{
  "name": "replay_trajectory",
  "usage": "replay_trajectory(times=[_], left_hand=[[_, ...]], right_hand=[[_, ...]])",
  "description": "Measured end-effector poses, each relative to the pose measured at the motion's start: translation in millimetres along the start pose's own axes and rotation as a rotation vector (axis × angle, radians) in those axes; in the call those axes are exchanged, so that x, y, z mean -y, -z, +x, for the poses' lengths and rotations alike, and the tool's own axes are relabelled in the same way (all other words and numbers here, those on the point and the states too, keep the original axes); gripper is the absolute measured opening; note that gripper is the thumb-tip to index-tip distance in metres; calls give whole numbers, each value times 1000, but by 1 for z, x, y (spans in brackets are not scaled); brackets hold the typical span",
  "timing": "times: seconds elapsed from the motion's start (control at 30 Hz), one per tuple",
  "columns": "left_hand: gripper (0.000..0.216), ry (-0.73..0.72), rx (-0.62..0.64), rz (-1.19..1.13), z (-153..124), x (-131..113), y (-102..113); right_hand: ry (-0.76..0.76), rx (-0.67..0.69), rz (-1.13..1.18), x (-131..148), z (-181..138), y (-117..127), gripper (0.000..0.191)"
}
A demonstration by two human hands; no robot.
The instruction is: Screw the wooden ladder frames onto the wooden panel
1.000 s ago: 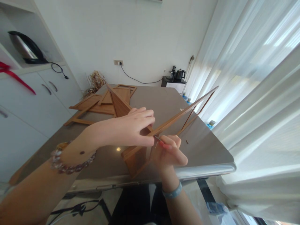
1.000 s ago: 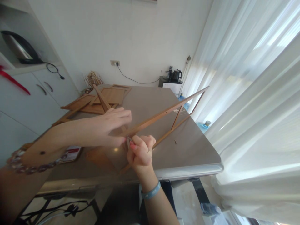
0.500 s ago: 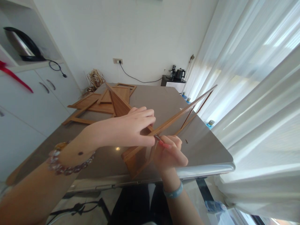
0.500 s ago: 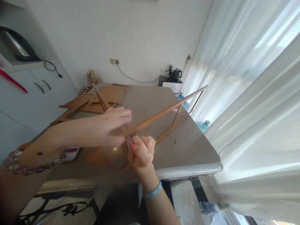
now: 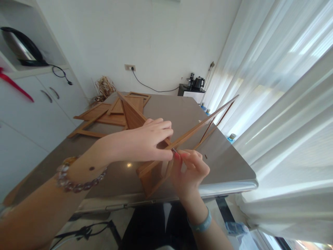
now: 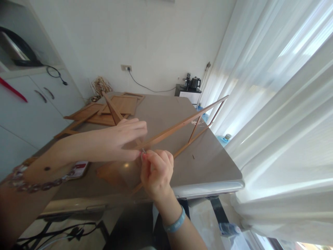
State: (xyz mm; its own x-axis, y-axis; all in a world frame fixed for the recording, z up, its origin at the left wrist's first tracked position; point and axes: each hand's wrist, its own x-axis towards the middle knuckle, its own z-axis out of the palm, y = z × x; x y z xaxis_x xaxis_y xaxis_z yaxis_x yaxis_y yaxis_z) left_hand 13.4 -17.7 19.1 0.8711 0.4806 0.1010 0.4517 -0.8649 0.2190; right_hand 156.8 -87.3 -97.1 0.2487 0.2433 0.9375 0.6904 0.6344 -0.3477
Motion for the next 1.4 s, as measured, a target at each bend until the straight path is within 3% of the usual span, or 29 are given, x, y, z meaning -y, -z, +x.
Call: replay_trajectory(times=[0.1,0.2,0.3,0.47,0.57,0.7,0.77,0.83,1.0,1.17,1.3,1.4], left_hand=[[37,2,2,-14,0,0,1],[37,11,3,-31,-1,-1,1],[37,15,3,-34,0,-1,0],[34,10,2,-31,1,0,-2],[35,-4,-8,-20,1,1,-3],[37,-20,-40,-2,1,2,-5],[37,-20,-37,1,2,1,-5],[37,-21,-35,1,2,1,-5],[30,-33,-32,-20,3,-2,-2],[24,-48,-34,-50,2,-2,-2],[29,-59,-45,-57,2,-2,-3],[34,-47,-42,-76,2,-3,-2]], right_hand=[[-181,21,14,15,2,4,26],[-405,124,106,31,8,7,17],[-654,175,348,44,14,7,12],[-956,235,676,46,23,11,25],[-915,334,593,37,26,19,28],[-603,404,163,28,29,29,38],[-524,438,43,30,32,31,44],[-595,490,85,36,37,32,48],[-936,601,459,47,44,28,56],[-1099,740,626,33,45,32,59],[-1010,872,536,15,54,40,57],[-722,848,330,5,62,44,53]])
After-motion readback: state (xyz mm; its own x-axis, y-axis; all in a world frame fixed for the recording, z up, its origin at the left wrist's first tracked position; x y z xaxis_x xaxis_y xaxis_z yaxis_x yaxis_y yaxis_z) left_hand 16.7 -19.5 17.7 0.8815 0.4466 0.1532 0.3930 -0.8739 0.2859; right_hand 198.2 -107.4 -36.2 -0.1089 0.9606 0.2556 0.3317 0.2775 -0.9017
